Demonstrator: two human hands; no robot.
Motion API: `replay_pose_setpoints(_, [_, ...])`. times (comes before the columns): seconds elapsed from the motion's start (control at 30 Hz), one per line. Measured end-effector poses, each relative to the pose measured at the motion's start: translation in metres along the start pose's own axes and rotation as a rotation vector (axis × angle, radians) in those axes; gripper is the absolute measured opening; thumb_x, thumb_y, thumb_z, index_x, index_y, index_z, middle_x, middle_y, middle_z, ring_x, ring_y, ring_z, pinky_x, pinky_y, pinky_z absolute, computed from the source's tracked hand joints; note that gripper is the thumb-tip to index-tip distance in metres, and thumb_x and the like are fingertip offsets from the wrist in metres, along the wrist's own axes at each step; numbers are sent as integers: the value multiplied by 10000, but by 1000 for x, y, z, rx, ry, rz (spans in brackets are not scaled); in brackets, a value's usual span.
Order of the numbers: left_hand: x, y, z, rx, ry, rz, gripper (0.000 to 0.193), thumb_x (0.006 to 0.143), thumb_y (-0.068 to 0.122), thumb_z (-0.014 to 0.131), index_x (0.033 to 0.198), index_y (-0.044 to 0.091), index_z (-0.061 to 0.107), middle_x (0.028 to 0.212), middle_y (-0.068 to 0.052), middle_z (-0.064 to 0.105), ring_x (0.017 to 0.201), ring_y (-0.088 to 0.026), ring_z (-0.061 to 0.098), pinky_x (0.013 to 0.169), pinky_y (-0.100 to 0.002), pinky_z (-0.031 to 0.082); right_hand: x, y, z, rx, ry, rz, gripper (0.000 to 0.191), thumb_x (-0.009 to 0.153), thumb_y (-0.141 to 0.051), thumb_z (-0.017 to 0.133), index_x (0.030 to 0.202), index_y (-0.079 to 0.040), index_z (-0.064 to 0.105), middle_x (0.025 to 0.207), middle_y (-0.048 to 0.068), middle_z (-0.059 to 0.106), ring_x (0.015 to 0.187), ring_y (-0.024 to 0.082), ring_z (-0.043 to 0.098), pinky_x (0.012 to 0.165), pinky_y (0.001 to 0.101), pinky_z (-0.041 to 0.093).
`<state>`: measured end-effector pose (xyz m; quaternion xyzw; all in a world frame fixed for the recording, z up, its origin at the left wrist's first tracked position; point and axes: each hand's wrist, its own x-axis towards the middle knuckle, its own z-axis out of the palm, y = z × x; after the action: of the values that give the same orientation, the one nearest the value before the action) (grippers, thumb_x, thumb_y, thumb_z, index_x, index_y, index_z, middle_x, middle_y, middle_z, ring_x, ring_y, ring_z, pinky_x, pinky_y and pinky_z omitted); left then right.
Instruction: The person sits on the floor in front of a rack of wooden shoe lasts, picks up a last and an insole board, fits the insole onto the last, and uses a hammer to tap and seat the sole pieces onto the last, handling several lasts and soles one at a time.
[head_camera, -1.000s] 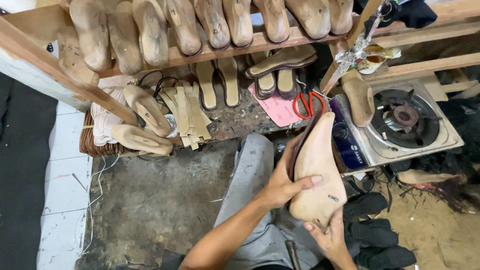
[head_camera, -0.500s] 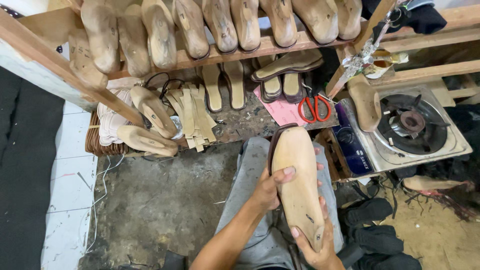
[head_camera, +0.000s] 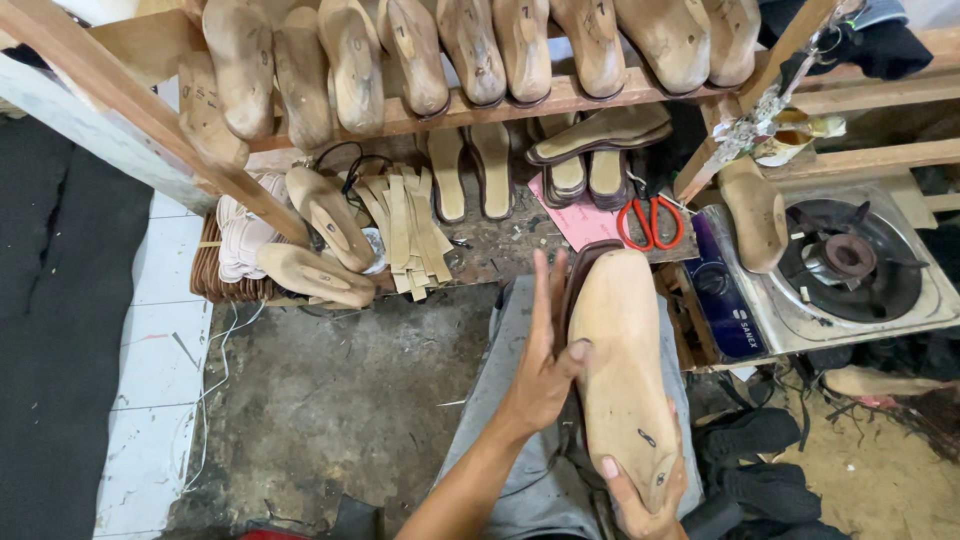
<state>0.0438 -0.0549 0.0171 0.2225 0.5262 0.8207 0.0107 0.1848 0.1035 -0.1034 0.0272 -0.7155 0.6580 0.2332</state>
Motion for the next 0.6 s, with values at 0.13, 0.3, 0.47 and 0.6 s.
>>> replay_pose_setpoints(0.13, [-9, -18, -6, -96, 92, -96, 851, 1038, 342, 579, 1675, 131, 55, 1740, -121, 198, 1464, -264, 443, 1226, -394, 341, 20, -17, -1, -9, 63, 57, 864, 788, 11, 673, 1560, 110, 298, 1458, 237, 520, 1326, 299, 542, 1128, 388, 412])
replay_pose_setpoints(0.3, [-21, -48, -25, 79, 156, -213, 611, 1008, 115, 564, 1581, 61, 359, 1579, -157, 472, 1302, -235, 600, 1021, -338, 525, 66, -30, -13, 85, 206, -33, 855, 848, 6, 678, 1584, 86, 251, 1538, 189, 439, 1407, 269, 487, 1176, 382, 400])
replay_pose_setpoints(0.47, [-37, -63, -48, 331, 237, -269, 471, 987, 27, 575, 1456, 53, 538, 1382, -150, 657, 1238, -207, 656, 968, -317, 544, 114, -69, -23, -168, 168, -133, 844, 915, -7, 663, 1639, 63, 237, 1566, 185, 447, 1433, 253, 480, 1223, 377, 394])
replay_pose_setpoints(0.6, [-44, -73, -49, 788, 287, 16, 401, 896, -49, 587, 1287, 19, 645, 1346, -163, 665, 1239, -298, 638, 1021, -392, 512, 148, -96, -12, -288, 122, -188, 877, 926, 9, 652, 1670, 50, 190, 1652, 200, 393, 1531, 269, 408, 1293, 393, 323])
